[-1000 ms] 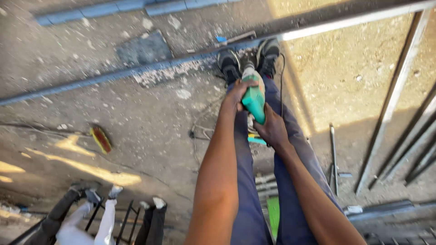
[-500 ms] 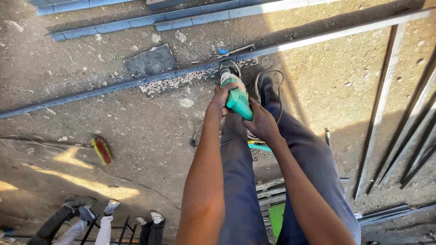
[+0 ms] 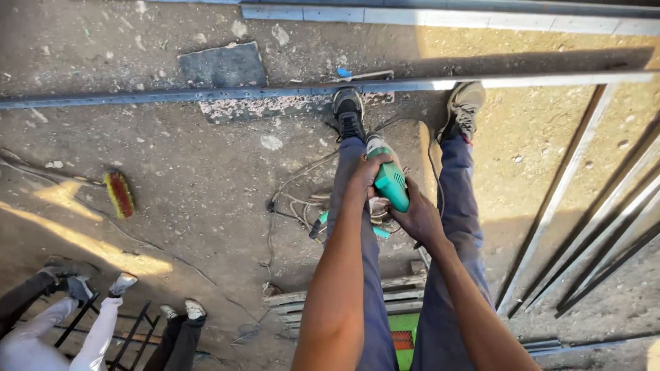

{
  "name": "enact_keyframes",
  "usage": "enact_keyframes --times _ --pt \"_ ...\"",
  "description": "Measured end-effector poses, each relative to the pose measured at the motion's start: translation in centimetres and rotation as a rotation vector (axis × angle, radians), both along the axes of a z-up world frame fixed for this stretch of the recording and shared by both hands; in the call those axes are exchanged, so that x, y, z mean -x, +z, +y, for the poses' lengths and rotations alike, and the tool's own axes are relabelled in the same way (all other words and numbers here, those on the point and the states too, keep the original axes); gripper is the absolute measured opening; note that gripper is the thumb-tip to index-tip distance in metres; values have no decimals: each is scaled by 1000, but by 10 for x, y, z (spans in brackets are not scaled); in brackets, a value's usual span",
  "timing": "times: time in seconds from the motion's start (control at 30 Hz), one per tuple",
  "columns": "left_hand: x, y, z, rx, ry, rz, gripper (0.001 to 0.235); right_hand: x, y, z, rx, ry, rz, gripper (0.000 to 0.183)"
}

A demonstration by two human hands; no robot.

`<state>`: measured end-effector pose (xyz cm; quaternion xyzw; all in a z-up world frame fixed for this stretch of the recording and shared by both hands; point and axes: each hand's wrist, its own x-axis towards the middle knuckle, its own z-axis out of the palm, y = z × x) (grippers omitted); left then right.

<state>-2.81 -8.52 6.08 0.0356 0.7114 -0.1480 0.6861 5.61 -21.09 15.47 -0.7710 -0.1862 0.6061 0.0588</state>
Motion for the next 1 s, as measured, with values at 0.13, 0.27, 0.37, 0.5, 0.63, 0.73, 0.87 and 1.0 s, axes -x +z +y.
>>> enact_keyframes --times 0.13,0.27,0.37,0.5,0.63,0.73,0.87,1.0 --pt "-18 -17 -14 -47 28 33 102 -27 -5 -8 -83 -9 34 89" --pt "-42 -42 -34 -27 -6 -15 120 -42 -28 -40 -203 58 -143 91" --pt "-56 -69 -51 -49 3 -27 120 -55 -35 -45 -252 52 -186 90" --pt "-83 -77 -50 -100 8 -65 121 -67 -54 -53 -297 49 -268 87" --pt "-97 -88 -47 -131 -13 -69 117 -67 -82 -65 -321 82 -369 86" --pt "-103 -108 -51 -147 -1 -77 115 -73 -86 -55 -359 64 -391 85" --pt "-103 -128 -57 -172 9 -41 109 -76 -96 -56 -351 40 -367 86" --pt "-111 -92 -35 -144 -13 -67 111 -79 -92 -52 -401 45 -371 84"
